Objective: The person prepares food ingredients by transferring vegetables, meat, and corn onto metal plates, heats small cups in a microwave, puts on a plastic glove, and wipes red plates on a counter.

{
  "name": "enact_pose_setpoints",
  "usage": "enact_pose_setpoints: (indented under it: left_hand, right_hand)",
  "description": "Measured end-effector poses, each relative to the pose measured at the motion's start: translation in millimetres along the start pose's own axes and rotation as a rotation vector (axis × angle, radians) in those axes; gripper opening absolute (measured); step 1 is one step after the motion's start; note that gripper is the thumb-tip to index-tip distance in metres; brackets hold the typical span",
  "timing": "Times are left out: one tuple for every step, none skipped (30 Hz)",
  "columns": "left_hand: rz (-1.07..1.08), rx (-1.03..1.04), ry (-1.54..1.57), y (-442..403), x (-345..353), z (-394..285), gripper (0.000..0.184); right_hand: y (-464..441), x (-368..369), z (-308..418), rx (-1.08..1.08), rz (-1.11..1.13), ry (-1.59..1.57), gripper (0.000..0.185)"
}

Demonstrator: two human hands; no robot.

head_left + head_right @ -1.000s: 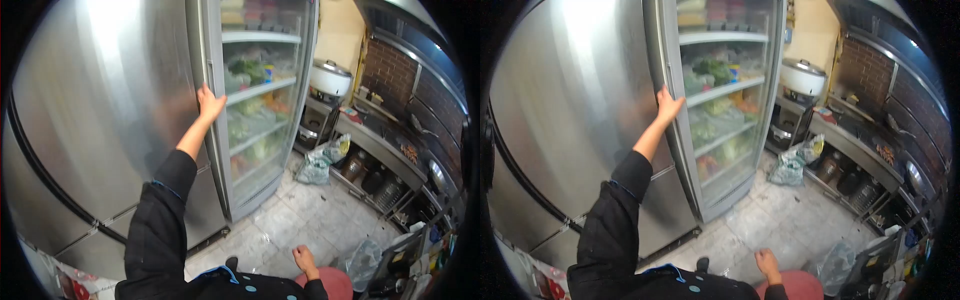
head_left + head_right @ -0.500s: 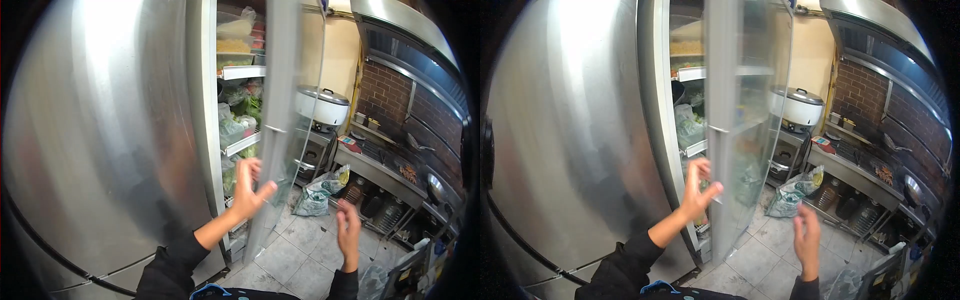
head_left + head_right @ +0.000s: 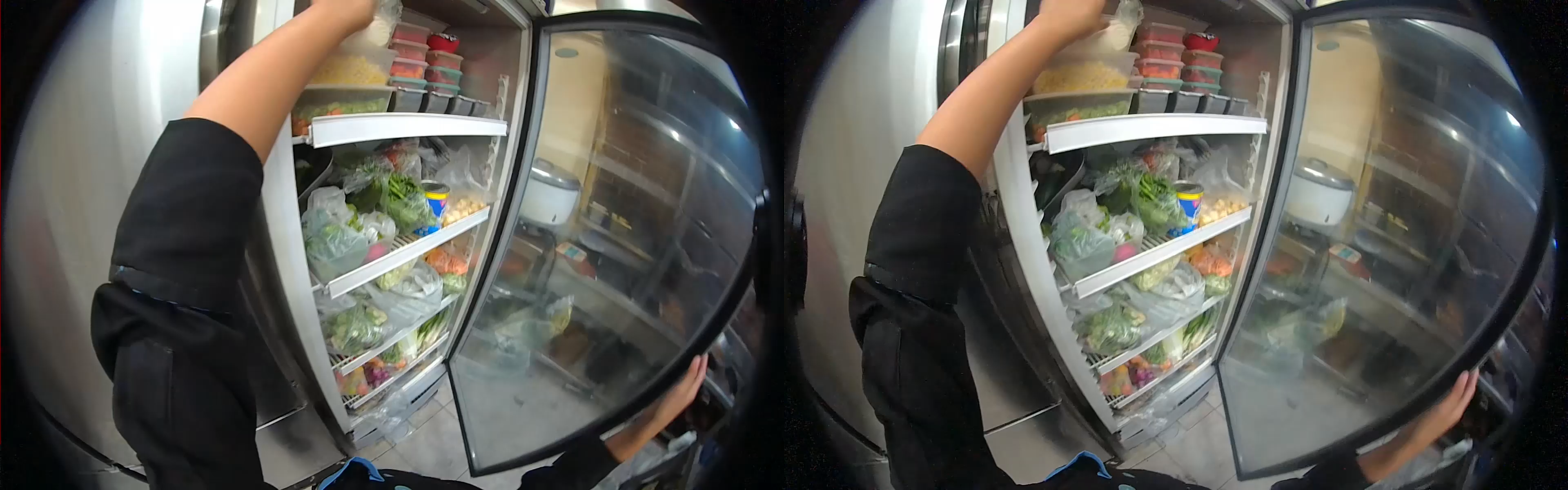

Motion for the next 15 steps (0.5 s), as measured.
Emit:
enact_pose_setpoints:
  left_hand:
    - [0.106, -0.021, 0.043, 0, 4, 5, 0.038]
    - [0.215, -0.038, 0.085, 1, 8, 8, 0.041]
    - [0.227, -0.033, 0.062, 2, 10, 9, 0.041]
    - [0.153, -0.029, 0.029, 2, 10, 9, 0.042]
    - [0.077, -0.025, 0.001, 2, 11, 7, 0.044]
    - [0.018, -0.034, -0.067, 0, 11, 5, 0.044]
    - [0.024, -0.030, -0.078, -1, 11, 4, 0.044]
    - [-0.061, -0.030, -0.084, -2, 9, 6, 0.044]
    - [-0.150, -0.032, -0.094, -4, 3, 9, 0.045]
    - [-0.164, -0.037, -0.075, -3, -7, 7, 0.045]
    - [-0.165, -0.041, -0.096, -4, -14, 5, 0.045]
    - [-0.230, -0.061, -0.058, -4, -20, 4, 0.045]
    - [-0.293, -0.078, -0.020, -6, -23, 5, 0.045]
    - [-0.288, -0.075, -0.040, -8, -23, 5, 0.045]
    - [-0.358, -0.088, -0.005, -10, -23, 5, 0.045]
  right_hand:
    - [10, 14, 18, -0.165, -0.103, 0.019, 0.039]
    - [21, 27, 34, -0.323, -0.209, -0.041, 0.035]
    - [22, 44, 41, -0.857, -0.256, -0.307, 0.025]
    - [32, 75, 58, -0.998, -0.165, -0.411, 0.024]
    - [45, 130, 80, -0.923, 0.068, -0.534, 0.024]
    - [64, 196, 112, -0.777, 0.342, -0.612, 0.024]
    - [81, 261, 139, -0.672, 0.572, -0.658, 0.025]
    - [98, 327, 163, -0.617, 0.732, -0.687, 0.026]
    - [114, 399, 175, -0.768, 0.674, -0.656, 0.034]
    - [132, 444, 188, -0.539, 0.914, -0.728, 0.044]
    - [150, 496, 200, -0.503, 1.051, -0.924, 0.046]
    - [154, 502, 214, -0.505, 1.056, -0.947, 0.046]
    - [160, 509, 225, -0.384, 1.296, -0.849, 0.040]
    - [166, 513, 232, -0.257, 1.529, -0.733, 0.034]
    - [168, 513, 237, -0.252, 1.540, -0.748, 0.034]
Point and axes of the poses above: each hand's wrist, its own y-axis away from the middle knuckle, its own x-axis out of the palm, z = x × y, the point moved 2 cm from there along -y, towards the middle knuckle, and after that the axes turned 3 degrees about x, right-handed, at the moved point
